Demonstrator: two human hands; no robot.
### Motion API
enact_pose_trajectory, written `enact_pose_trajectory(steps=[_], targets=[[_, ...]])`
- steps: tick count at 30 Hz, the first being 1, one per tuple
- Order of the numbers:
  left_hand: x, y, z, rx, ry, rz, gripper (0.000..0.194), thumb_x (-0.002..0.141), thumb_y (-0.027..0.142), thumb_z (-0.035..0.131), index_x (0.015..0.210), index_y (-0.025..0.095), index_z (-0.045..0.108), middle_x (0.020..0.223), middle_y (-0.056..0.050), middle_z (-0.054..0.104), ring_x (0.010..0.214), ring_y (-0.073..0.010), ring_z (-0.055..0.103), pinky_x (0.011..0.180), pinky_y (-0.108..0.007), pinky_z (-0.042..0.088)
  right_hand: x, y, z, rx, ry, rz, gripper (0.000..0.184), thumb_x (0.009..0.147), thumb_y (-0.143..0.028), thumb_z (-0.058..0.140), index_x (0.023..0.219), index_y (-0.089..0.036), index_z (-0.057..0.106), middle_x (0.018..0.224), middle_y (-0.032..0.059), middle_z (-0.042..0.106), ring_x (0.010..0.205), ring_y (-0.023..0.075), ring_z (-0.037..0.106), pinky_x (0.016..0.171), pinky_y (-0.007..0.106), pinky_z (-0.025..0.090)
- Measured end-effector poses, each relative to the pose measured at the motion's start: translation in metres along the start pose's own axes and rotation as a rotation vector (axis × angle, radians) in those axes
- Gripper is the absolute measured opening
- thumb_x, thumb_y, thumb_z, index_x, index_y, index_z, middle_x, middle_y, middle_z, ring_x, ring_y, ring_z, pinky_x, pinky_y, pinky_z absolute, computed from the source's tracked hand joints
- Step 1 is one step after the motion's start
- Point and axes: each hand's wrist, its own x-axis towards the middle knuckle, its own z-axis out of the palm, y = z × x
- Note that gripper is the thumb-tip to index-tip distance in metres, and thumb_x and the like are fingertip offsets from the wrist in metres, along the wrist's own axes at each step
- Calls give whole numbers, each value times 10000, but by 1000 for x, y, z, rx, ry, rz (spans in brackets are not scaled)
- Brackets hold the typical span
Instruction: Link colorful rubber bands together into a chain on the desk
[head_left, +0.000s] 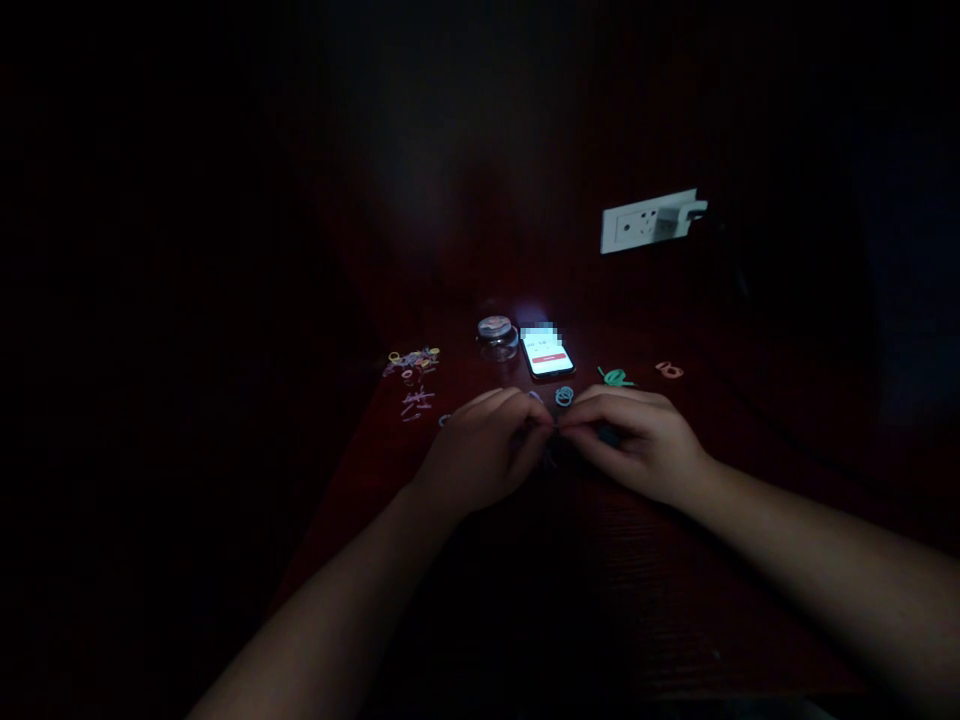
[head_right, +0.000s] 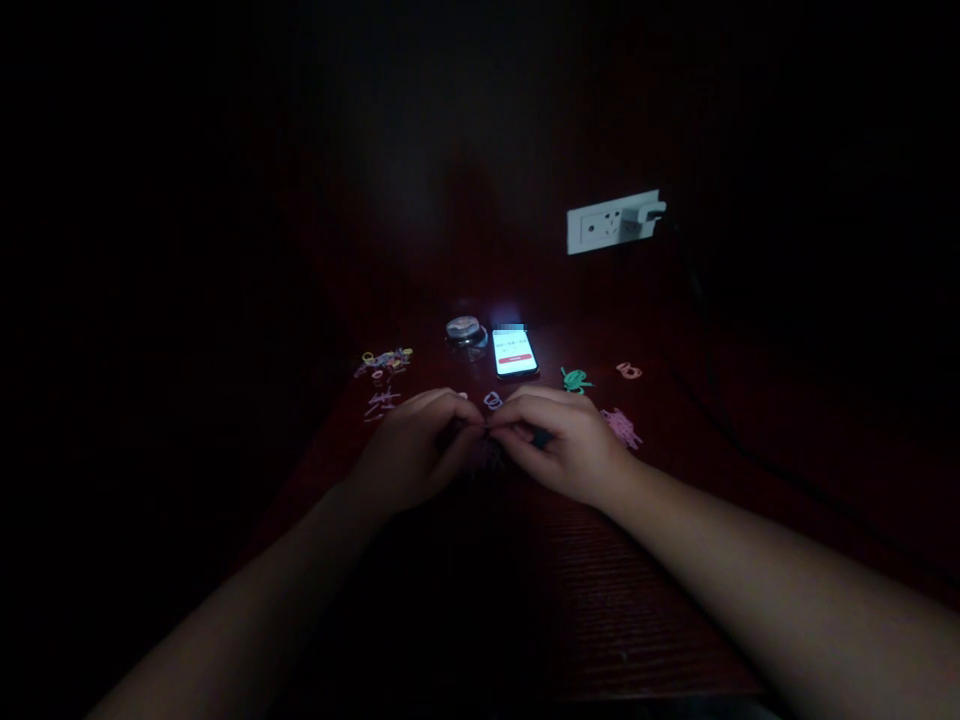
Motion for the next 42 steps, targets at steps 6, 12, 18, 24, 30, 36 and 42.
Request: enact_pose_trajectory(steps=[6,12,18,24,30,36,42], targets=[[-1,-1,1,-18,9,2,117,943,260,497,901,199,588,859,-17,637,814,-163,580,751,-309,450,1,-1,1,5,-9,7,188,824,-123,654,1002,-182,643,808,28,622,693,140,583,635,280,495],[-2,-3,2,-25,17,11,108,931,254,509,891,198,593,828,-12,627,785,-159,572,744,-310,456,2,0,1,1,-4,-19,102,858,-116,621,925,-180,664,832,52,638,742,153,596,661,295,495],[-2,-4,4,-15,36,24,122,935,260,501,883,198,593,818,-6,629,794,-156,574,802,-327,471,2,3,-2,-3,0,-13,81,850,-108,618,878,-181,641,808,42,617,728,152,581,647,292,476],[-2,-6,6,-17,61,43,113,926,266,513,879,205,595,816,-5,638,787,-157,580,838,-351,486,1,0,-3,-2,-38,52,99,823,-143,636,906,-183,599,789,25,567,702,150,543,627,297,461],[-3,-7,7,-29,45,68,69,905,256,558,897,218,615,832,3,661,775,-153,583,860,-359,485,2,0,1,28,-92,50,70,864,-117,570,849,-184,582,759,18,554,691,137,528,614,274,444],[-3,-8,5,-18,47,75,72,903,253,561,875,218,618,816,9,655,773,-148,577,848,-346,483,0,4,0,24,-109,58,68,865,-120,569,844,-184,580,747,11,542,679,134,516,606,272,428],[-3,-8,4,1,40,80,71,892,262,571,869,220,622,805,8,648,765,-149,564,825,-339,482,-1,5,-2,15,-128,72,76,857,-115,563,832,-186,562,744,4,533,679,130,511,608,266,422]])
